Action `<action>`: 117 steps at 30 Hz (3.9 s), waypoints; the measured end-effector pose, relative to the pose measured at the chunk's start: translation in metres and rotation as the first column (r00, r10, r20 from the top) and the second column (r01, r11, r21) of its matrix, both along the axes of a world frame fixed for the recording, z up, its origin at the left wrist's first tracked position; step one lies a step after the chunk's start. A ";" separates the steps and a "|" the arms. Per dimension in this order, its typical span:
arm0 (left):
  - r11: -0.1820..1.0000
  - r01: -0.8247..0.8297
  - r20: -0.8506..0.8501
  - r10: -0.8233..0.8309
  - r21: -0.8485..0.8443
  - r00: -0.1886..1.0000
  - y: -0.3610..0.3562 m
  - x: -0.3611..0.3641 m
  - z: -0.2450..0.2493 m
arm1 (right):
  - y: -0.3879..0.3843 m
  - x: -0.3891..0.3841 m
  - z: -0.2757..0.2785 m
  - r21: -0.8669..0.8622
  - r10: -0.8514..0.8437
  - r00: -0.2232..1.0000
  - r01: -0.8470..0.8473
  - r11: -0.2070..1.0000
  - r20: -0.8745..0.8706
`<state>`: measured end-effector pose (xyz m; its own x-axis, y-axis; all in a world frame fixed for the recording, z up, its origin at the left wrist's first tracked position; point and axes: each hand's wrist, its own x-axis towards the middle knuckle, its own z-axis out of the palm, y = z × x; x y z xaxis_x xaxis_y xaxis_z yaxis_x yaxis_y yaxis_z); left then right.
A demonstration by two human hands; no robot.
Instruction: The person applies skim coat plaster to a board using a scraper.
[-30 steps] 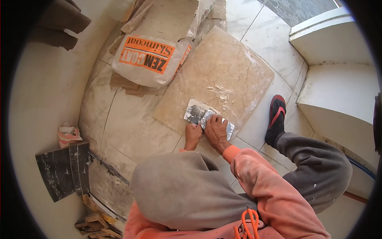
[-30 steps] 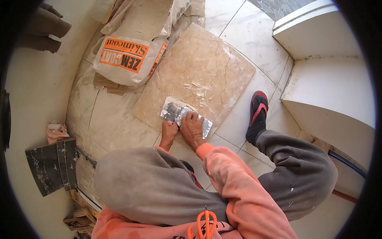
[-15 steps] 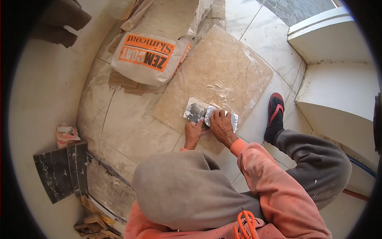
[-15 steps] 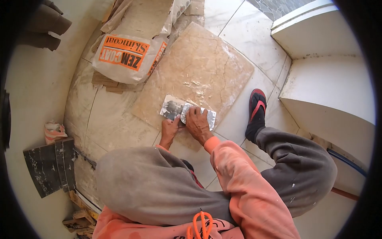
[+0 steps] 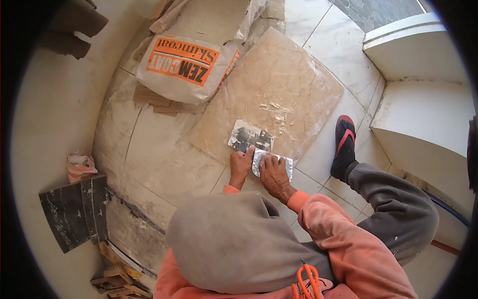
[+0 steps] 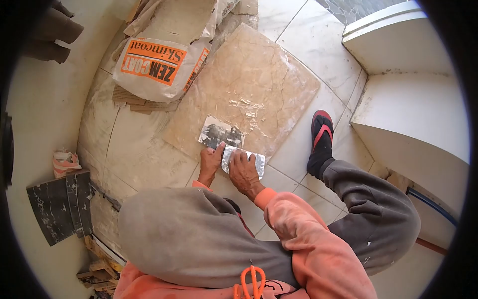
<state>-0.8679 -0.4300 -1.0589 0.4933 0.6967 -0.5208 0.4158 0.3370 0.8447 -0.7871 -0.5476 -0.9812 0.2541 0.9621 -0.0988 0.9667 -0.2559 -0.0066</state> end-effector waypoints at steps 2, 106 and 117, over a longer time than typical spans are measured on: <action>1.000 -0.010 0.009 0.010 0.011 1.000 -0.001 0.001 0.005 | 0.005 0.009 -0.002 -0.074 -0.025 0.999 0.023 0.997 -0.027; 0.961 -0.277 0.146 0.274 -0.002 0.951 -0.010 -0.008 0.004 | 0.107 0.027 0.012 -0.037 0.317 0.947 -0.319 0.947 -0.048; 0.980 -0.196 0.084 0.198 -0.037 0.977 -0.005 -0.009 0.008 | 0.105 0.025 0.002 -0.033 0.201 0.979 -0.202 0.979 -0.031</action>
<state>-0.8765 -0.4353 -1.0514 0.3924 0.7702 -0.5028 0.2640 0.4294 0.8637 -0.7618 -0.4422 -0.9790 0.0520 0.9891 -0.1380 0.9980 -0.0564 -0.0278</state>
